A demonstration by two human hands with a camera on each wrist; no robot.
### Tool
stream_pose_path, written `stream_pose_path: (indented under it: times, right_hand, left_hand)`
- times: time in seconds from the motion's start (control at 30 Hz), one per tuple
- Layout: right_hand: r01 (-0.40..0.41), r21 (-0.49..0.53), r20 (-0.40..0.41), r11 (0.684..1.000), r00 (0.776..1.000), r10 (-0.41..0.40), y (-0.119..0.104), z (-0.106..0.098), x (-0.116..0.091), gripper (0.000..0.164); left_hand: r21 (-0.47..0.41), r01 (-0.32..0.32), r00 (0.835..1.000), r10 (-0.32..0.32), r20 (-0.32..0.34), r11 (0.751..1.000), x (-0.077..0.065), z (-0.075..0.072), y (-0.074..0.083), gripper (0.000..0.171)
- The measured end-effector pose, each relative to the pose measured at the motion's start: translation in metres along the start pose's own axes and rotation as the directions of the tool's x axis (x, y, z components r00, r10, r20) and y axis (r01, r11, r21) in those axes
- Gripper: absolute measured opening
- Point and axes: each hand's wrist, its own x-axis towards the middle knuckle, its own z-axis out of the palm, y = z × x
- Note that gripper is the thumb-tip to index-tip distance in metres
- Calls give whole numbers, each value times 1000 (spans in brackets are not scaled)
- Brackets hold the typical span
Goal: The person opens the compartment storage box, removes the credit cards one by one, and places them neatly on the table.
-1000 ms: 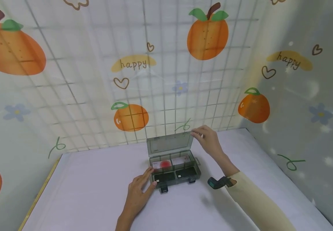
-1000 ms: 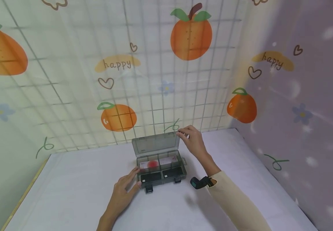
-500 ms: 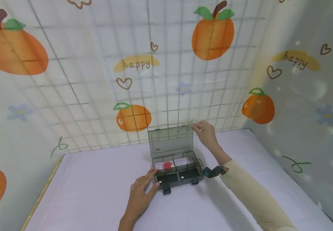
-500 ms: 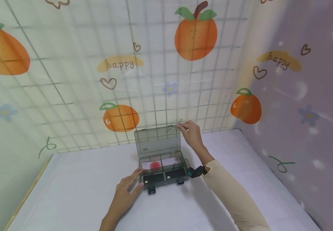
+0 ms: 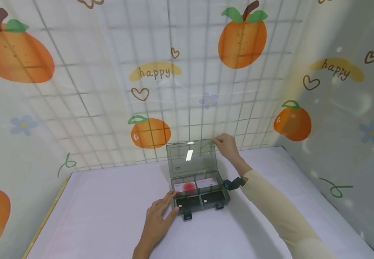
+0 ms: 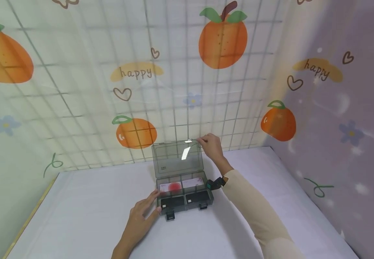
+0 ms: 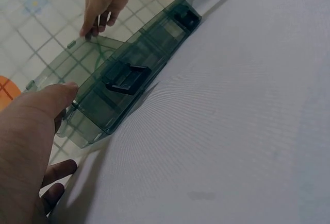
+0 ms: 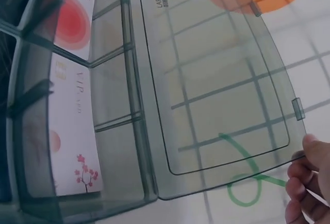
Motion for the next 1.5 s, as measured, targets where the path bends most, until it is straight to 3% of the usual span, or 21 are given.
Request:
stream_pose_path:
  times: [0.23,0.33,0.4,0.57,0.9,1.17,1.5]
  right_hand:
    - [-42,-51,22,998,999,43,18,18,9,30]
    - [-65,-77,65,995,995,70,27,23,10,44]
    - [-78,-81,119,994,989,87,32,26,10,45]
    - [-69,-91,227,993,970,88,36,34,10,25]
    - [-53,-196,157,979,984,85,39,46,5,25]
    - [-87,-228,231,970,963,141,48,51,1,21]
    - [-113,-207,243,972,956,163,53,55,-2,26]
  left_hand:
    - [-19,26,1000,-26,8,999,-2,2,1,54]
    - [-24,32,999,-32,7,999,-3,2,3,53]
    - [-22,34,999,-34,7,999,-2,2,4,53]
    - [-15,45,999,-45,9,999,-1,0,6,53]
    - [-27,30,1000,-30,4,999,-2,0,4,53]
    - [-7,31,999,-31,7,999,-2,0,5,54]
    - [-11,51,998,-50,26,999,-1,-3,7,53]
